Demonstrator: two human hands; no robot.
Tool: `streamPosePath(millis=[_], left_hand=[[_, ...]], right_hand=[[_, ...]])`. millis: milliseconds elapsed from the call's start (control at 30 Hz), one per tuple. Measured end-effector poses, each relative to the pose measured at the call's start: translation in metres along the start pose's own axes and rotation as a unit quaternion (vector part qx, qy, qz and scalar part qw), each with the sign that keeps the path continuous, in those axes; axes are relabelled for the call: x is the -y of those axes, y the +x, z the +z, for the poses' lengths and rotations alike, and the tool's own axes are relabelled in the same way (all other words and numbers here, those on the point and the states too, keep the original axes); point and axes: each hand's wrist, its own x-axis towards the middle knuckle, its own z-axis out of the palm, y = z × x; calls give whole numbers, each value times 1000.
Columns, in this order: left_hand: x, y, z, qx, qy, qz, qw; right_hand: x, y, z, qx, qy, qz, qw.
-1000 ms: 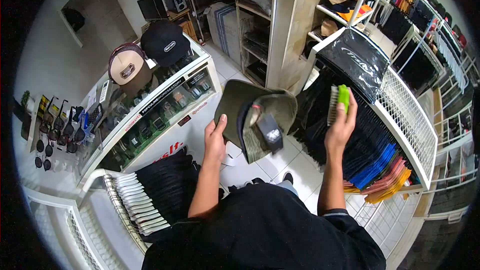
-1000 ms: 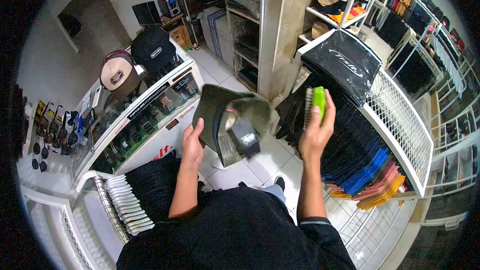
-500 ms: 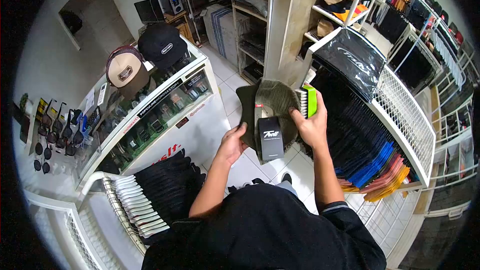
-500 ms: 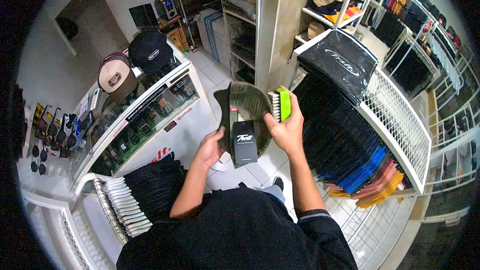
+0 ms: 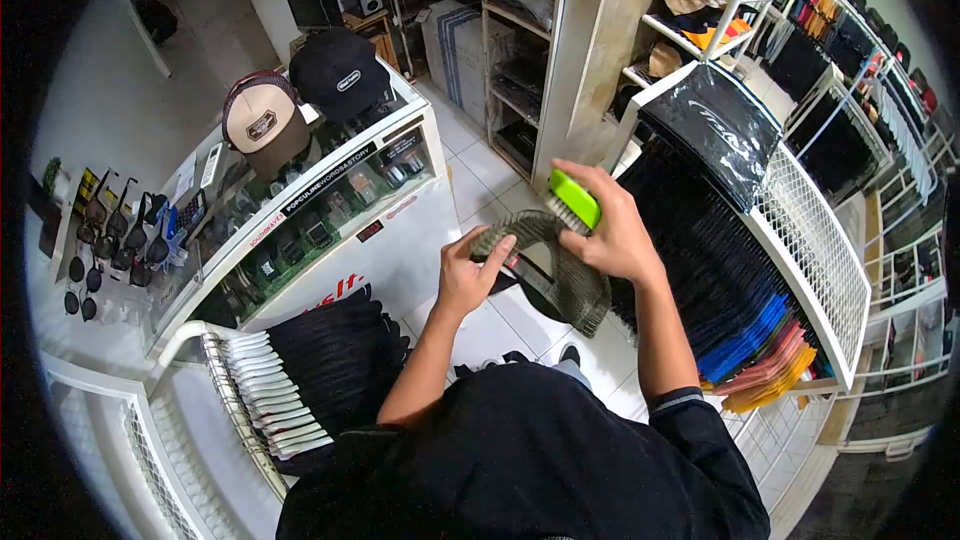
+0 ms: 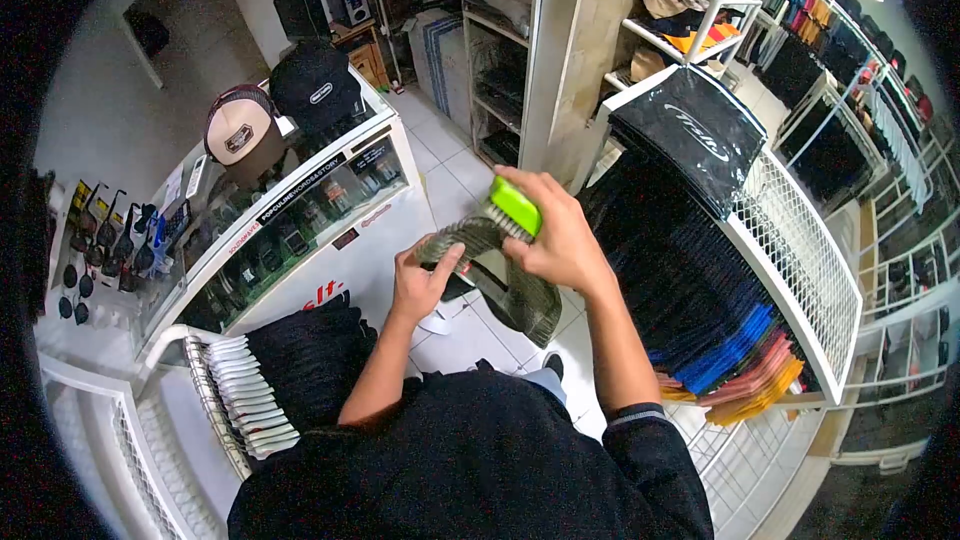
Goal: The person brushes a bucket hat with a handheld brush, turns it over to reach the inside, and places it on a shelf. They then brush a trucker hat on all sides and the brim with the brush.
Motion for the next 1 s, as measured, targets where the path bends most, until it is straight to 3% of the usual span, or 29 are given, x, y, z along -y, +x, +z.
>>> streamPosePath(millis=[67,167,267,367,500,600,667,733,867,1000], left_hand=[[-1,-1,5,-7,-2,-39,999],[0,-2,5,-54,71,-73,993],[10,-6,2,-3,140,-156,978],[-4,-6,7,3,139,-122,983],[-15,-5,10,26,152,-66,986],[-20,-2,4,65,129,-59,988],[-25,-1,1,55,133,-48,988],[-22,-3,2,38,134,-43,989],[-25,-5,0,57,200,-55,977],[-18,-5,-5,38,187,-53,980]], right_hand=[[-3,-3,5,-15,-23,-1,1000],[10,-17,10,-187,-52,79,978],[18,-31,10,-175,-8,86,981],[18,-36,39,-132,-22,144,980],[18,-39,69,-128,-21,130,983],[7,-36,75,-148,-63,100,982],[-4,-34,69,-216,-122,93,964],[-5,-32,64,-221,-89,149,960],[16,-30,72,-128,42,167,977],[-24,-23,67,-199,-89,158,963]])
